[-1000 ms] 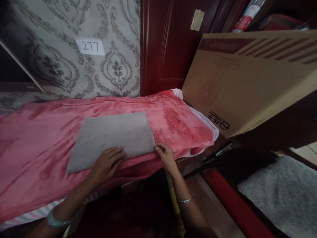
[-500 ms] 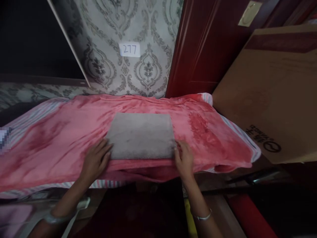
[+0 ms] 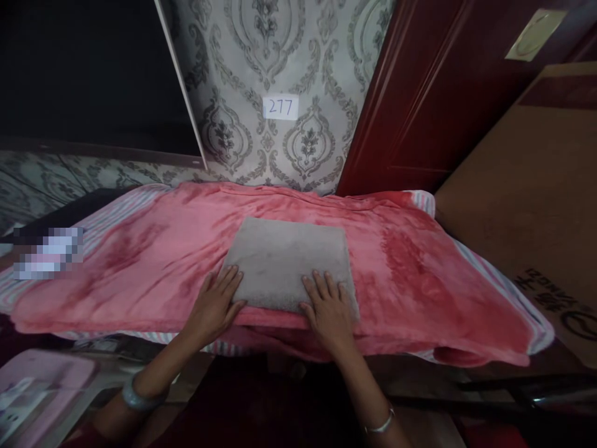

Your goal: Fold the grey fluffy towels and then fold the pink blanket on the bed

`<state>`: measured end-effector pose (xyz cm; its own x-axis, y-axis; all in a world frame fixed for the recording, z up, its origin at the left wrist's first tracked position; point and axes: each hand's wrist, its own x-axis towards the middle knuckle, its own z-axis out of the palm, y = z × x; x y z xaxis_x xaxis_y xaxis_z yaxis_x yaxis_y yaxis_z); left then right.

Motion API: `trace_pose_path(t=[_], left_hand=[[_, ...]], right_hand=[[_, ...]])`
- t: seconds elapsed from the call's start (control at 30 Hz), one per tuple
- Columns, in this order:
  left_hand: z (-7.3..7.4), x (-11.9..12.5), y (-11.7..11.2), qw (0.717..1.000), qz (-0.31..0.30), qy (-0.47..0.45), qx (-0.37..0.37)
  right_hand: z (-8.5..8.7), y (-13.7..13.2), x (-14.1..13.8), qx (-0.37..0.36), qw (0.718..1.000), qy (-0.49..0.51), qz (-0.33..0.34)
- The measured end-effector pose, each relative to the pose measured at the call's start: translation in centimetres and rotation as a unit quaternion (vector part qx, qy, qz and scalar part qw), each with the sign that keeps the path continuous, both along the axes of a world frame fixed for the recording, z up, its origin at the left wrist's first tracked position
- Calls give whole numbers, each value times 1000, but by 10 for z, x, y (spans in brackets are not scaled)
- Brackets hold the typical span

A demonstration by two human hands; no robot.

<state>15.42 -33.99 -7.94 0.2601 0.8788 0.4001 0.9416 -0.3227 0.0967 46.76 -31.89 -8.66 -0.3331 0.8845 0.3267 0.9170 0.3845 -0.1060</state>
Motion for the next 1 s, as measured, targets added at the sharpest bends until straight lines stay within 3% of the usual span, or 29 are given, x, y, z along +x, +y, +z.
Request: trace_pose_path(t=[0.13,0.3,0.43,0.57,0.63,0.87,1.0], left_hand=[[29,12,21,999,-5,-28,-17],[63,63,84,994,-55,-22,-89],[54,85,119,988,-63,16,-138],[32,80,121,991,-52,29,-123],[28,74,122,991,-51,33,-118],[44,31,154,988,52,40,-137],[44,8,168,985,84,3,-151]], right_hand=[[19,25,4,-23,997,65,20],[53,91,-16,-26,996,72,-47],[56,121,-33,-70,994,16,-86],[37,120,-36,-74,994,-20,-83],[29,118,-34,-67,994,-21,-82],[24,122,-32,-57,995,-26,-80],[24,123,-32,-59,995,-18,-79]])
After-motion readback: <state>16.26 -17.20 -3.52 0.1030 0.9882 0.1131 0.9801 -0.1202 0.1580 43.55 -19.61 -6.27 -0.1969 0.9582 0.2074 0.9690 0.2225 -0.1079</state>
